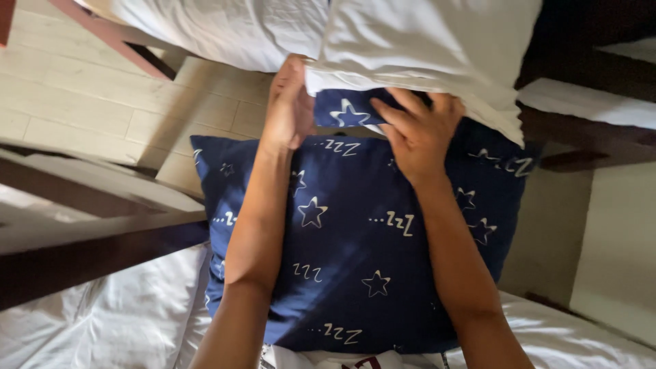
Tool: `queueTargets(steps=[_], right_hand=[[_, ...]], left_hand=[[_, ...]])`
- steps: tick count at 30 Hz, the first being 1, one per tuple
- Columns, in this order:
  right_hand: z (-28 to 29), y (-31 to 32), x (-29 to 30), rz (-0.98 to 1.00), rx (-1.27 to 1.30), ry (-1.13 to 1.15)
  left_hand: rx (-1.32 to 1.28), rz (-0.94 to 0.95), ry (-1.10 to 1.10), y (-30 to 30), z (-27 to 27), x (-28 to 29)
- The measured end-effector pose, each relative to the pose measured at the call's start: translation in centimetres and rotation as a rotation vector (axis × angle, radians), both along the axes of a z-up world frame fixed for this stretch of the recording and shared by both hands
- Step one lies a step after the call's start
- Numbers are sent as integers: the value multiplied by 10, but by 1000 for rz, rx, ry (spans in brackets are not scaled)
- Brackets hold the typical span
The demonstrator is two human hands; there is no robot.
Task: The person folds a white pillowcase and places it on a bed. They then insert a pillow into a dark blue pillowcase with star patterns, adjusting the fabric to fit the pillow.
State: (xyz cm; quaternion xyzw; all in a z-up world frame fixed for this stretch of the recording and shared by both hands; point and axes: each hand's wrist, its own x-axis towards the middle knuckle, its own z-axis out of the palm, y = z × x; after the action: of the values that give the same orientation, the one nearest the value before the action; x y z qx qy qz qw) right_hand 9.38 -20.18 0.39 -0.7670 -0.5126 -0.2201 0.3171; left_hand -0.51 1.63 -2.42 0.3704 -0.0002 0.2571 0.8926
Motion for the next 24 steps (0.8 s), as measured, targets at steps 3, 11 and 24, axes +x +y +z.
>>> queueTargets(steps=[3,11,24], right_hand=[[2,2,-3,3,-32,-14],[-2,14,-6,88,-63,25],[-3,18,-7,101,-106,-24]], left_hand=[[-1,100,25,-2,-3,3],[84,270,334,37,-51,37],[1538,665,97,-6,48,1]])
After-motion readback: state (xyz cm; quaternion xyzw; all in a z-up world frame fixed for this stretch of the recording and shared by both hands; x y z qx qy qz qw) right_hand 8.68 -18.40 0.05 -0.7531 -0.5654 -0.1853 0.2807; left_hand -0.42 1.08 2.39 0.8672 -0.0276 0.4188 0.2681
